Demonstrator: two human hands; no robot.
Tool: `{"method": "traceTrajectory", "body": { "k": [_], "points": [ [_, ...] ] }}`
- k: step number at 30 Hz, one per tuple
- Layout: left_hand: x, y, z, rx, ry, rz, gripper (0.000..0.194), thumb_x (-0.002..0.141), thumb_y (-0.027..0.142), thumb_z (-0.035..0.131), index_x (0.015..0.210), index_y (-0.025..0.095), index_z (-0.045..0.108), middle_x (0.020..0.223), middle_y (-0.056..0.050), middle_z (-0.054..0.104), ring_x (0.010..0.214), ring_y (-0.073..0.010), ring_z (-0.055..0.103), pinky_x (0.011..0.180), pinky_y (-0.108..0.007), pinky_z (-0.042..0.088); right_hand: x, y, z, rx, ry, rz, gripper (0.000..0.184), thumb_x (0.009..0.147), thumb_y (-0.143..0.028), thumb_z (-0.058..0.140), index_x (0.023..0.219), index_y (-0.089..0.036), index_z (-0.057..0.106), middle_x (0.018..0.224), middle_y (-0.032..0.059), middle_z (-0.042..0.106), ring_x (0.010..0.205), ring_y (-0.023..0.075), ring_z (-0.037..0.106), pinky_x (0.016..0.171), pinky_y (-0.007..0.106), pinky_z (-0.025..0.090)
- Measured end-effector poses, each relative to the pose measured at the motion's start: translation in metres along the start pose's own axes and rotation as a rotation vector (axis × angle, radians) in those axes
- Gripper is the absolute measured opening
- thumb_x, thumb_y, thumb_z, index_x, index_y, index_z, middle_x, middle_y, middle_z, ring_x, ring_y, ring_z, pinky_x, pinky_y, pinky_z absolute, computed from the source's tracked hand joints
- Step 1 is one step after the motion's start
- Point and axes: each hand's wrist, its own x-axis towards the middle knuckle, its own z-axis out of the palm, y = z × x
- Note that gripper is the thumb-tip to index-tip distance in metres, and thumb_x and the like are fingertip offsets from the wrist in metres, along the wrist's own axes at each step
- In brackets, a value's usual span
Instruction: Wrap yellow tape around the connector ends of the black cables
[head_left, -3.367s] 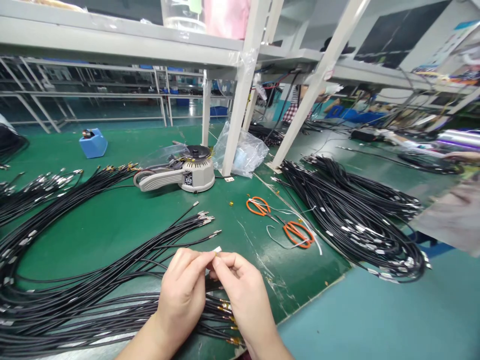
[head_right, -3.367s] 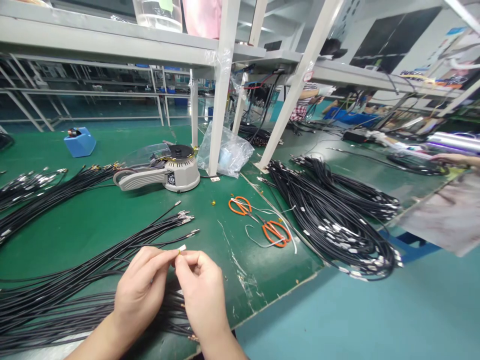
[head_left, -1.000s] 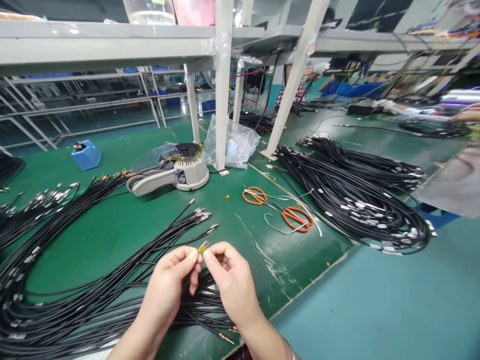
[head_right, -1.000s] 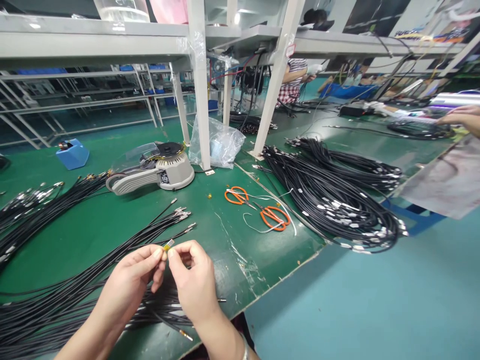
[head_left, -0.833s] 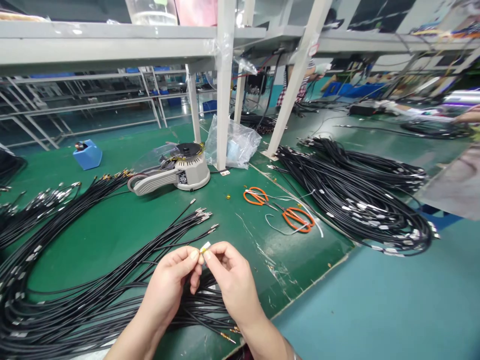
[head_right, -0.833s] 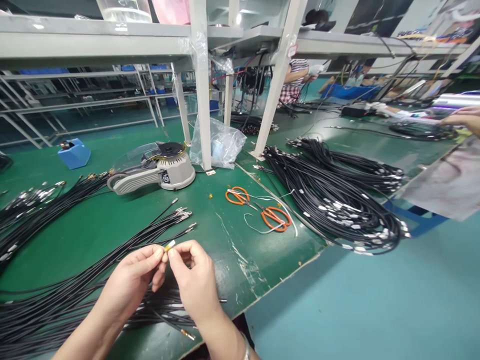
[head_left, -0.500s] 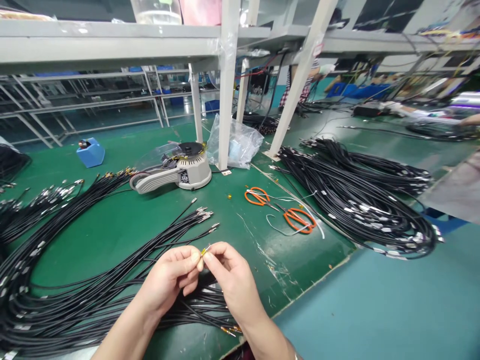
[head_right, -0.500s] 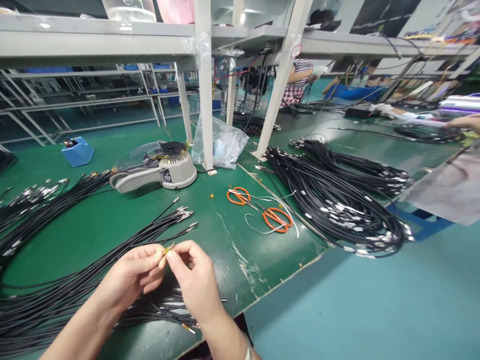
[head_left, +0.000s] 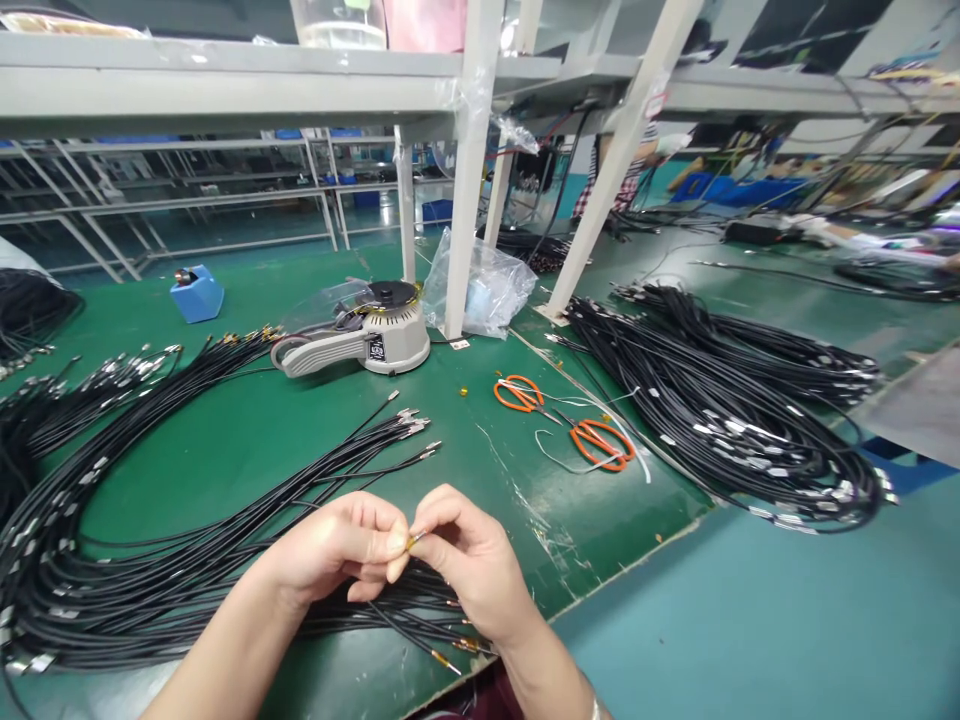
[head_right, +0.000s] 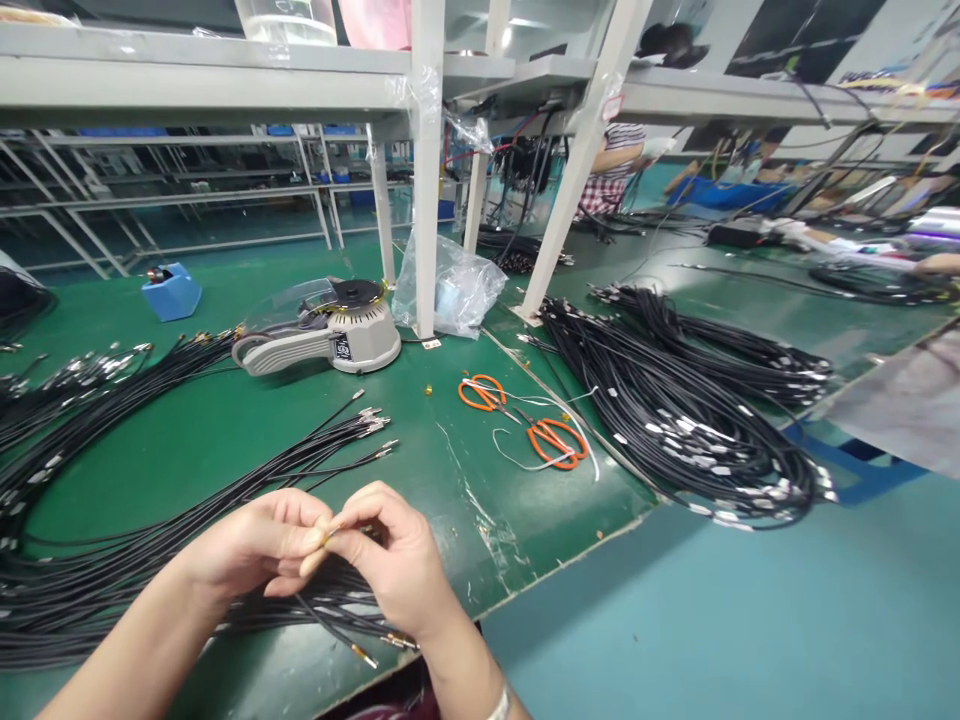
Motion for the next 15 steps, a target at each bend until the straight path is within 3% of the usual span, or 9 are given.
{"method": "traceTrajectory", "body": {
  "k": [4, 8, 10, 15],
  "points": [
    [-0.002, 0.002, 0.01, 0.21, 0.072, 0.016, 0.029, 0.072, 0.041, 0.063, 0.06, 0.015, 0.059, 0.046, 0.006, 0.037, 0.038, -0.0058, 0.026, 0.04, -0.021, 0.02, -0.001, -0.007, -0.016, -0.102, -0.071, -0.025, 0.005, 0.077, -0.02, 0.069, 0.073, -0.023, 0.07, 0.075, 0.0002, 0.061, 0.074, 0.0166, 0.057, 0.071, 0.029, 0.044],
    [0.0, -0.001, 0.031, 0.655, 0.378, 0.181, 0.024, 0.08, 0.033, 0.054, 0.061, 0.018, 0.054, 0.056, 0.004, 0.048, 0.055, -0.011, 0.041, 0.053, -0.022, 0.031, -0.004, -0.024, -0.033, -0.166, -0.043, 0.113, 0.007, 0.08, -0.023, 0.064, 0.078, -0.02, 0.07, 0.077, 0.001, 0.062, 0.074, 0.0166, 0.058, 0.07, 0.028, 0.045],
    [0.001, -0.004, 0.038, 0.816, 0.467, 0.237, 0.023, 0.082, 0.03, 0.051, 0.062, 0.018, 0.054, 0.062, 0.002, 0.054, 0.062, -0.0131, 0.047, 0.059, -0.023, 0.035, -0.005, -0.028, -0.036, -0.205, -0.013, 0.175, 0.01, 0.079, -0.025, 0.064, 0.071, -0.018, 0.067, 0.069, -0.001, 0.06, 0.068, 0.0146, 0.055, 0.066, 0.026, 0.044],
    [0.007, -0.012, 0.04, 0.949, 0.414, 0.266, 0.018, 0.088, 0.029, 0.047, 0.086, 0.022, 0.063, 0.079, 0.001, 0.064, 0.072, -0.0151, 0.056, 0.067, -0.024, 0.04, -0.011, -0.023, -0.037, -0.274, 0.006, 0.271, 0.015, 0.079, -0.027, 0.062, 0.069, -0.017, 0.063, 0.064, -0.0017, 0.06, 0.063, 0.0128, 0.054, 0.062, 0.023, 0.043]
  ]
}}
